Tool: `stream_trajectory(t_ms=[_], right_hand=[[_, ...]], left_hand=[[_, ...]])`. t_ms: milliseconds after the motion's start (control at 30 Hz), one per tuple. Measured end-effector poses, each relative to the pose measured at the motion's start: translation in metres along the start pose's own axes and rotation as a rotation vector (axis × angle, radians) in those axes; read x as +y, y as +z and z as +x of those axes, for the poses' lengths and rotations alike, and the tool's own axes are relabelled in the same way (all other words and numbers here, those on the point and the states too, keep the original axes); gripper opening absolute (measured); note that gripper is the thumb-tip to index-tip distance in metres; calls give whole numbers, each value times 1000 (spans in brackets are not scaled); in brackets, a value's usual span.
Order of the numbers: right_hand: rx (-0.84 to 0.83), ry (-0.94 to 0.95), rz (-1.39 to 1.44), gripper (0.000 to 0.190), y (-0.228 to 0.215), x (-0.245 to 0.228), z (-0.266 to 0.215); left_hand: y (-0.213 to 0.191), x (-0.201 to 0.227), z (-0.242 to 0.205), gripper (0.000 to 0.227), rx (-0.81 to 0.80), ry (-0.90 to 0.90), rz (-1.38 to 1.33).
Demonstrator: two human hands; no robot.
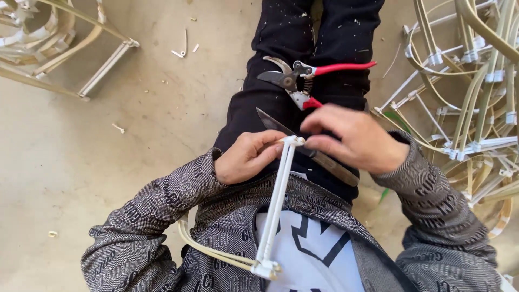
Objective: Assembling and securing bamboo or wooden strips into rounded frame structures using pruners and small fasteners.
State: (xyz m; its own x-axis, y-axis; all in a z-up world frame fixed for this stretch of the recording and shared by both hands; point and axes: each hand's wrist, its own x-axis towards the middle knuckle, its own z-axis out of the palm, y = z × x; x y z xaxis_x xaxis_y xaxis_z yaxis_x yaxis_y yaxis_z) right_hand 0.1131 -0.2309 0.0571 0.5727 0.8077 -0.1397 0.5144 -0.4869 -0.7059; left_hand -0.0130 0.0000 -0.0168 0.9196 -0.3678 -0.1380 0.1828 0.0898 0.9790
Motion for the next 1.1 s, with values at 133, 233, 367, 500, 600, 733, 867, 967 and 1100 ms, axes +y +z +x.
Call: stream_trajectory(t_ms=[133, 233, 367, 500, 600, 733, 867, 967, 1100], right_hand=[[-287, -28, 37, 22, 16, -11, -16], [-417, 30, 122, 27, 21, -9, -21], [-487, 79, 207, 26, 28, 0, -24], [-448, 31, 303, 23, 37, 8, -28], [-443, 28, 315, 21, 40, 8, -26], [-420, -8, 334, 20, 36, 9, -19], [-541, 98, 210, 23, -5, -1, 13], [-429, 293, 43, 38, -14, 5, 33], [107, -83, -529, 104, 30, 35, 39]], left_hand=[[4, 5, 2, 20, -137, -158, 127], [6, 7, 0, 20, -161, -54, 249], [9, -5, -1, 18, -169, -18, 240], [15, -16, -1, 17, -149, 73, 179], [16, -17, -3, 16, -137, 55, 185], [12, -12, -1, 15, -119, 74, 135], [-1, 0, 2, 19, -74, -3, 98], [-16, 2, 1, 30, 71, -154, -29], [-25, 2, 2, 39, 161, -40, -364]])
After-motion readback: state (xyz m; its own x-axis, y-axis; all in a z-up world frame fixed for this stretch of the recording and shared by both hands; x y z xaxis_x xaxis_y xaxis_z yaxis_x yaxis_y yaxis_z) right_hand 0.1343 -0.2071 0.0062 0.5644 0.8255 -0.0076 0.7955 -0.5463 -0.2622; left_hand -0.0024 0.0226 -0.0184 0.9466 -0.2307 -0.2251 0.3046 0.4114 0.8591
